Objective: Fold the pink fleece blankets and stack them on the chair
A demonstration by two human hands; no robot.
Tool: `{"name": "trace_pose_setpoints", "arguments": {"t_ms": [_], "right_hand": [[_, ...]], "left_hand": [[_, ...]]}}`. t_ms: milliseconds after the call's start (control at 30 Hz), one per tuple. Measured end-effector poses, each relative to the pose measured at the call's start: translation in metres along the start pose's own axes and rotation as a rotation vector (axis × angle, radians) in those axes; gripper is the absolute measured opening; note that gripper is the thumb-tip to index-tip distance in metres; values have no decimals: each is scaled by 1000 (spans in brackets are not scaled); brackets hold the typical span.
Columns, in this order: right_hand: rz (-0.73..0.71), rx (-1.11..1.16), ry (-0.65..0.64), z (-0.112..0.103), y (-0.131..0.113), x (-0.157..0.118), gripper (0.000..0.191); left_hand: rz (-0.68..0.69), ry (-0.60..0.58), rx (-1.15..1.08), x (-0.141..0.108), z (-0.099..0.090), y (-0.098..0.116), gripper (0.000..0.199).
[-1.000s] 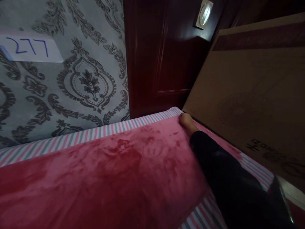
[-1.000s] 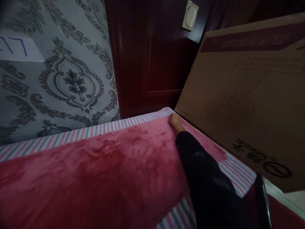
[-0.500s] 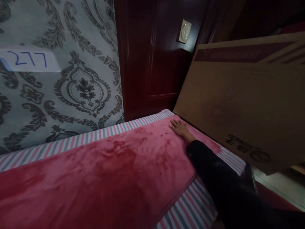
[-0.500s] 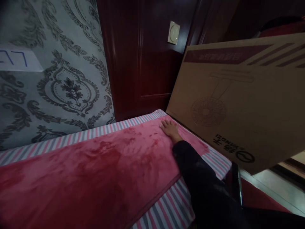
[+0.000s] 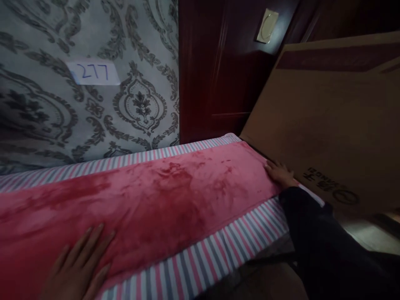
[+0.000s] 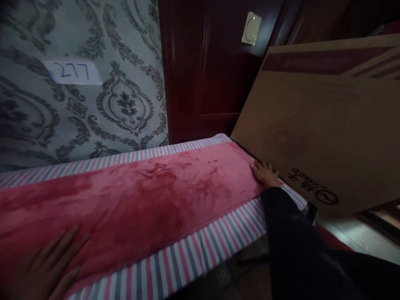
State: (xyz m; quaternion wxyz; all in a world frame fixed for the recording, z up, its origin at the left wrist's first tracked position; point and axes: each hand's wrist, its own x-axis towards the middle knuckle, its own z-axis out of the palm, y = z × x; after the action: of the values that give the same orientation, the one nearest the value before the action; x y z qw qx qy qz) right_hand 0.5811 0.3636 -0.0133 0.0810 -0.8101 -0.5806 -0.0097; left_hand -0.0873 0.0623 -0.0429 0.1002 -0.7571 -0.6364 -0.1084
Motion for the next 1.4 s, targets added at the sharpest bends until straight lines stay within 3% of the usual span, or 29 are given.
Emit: {"name": "trace_pose_setpoints", "arguments": {"t_ms": [100,233,300,367,433,533,600,667,767,867,1000,1133,1233,1400], "right_hand": [[-27,-14,26,-4,6,-23,67],[49,18,-68,-14,12,-52,65],[86,26,8,-21,3,-64,65],[12,26,111,-26,-22,-82,65],[-196,34,152,-23,-57,-109,63],[-537,60,113,-7,-107,-162,59],[-672,64,73,4,-124,-192,56],[-713,48,32,11,-131,-210,55],[-644,57,-4,8,-134,-222,53],[-654,179,20,-3,-151,-241,52],[-950,389,-1,-17,-205,-300,51],[-1128,439,-16,-20,-263,-361,54],[-1177,373,-18,-11,-284,-387,57],[-1224,273,53,23,-279,-394,52]], "left_hand": [[-40,54,30,-2,-8,3,73],[-48,-7,116,5,-19,14,58],[-74,-47,115,9,-25,21,57],[-99,-84,96,11,-31,29,56],[-120,-112,72,12,-37,35,57],[-138,-121,46,13,-45,42,59],[-110,-123,28,12,-49,46,58],[-40,-170,-8,11,-51,48,56],[18,-251,-66,10,-51,50,55],[9,-227,-100,9,-50,49,57],[52,-180,-117,8,-48,51,57],[101,-166,-94,6,-42,58,56],[77,-152,-83,-1,-38,66,57],[48,-147,-97,-30,-37,68,59]]}}
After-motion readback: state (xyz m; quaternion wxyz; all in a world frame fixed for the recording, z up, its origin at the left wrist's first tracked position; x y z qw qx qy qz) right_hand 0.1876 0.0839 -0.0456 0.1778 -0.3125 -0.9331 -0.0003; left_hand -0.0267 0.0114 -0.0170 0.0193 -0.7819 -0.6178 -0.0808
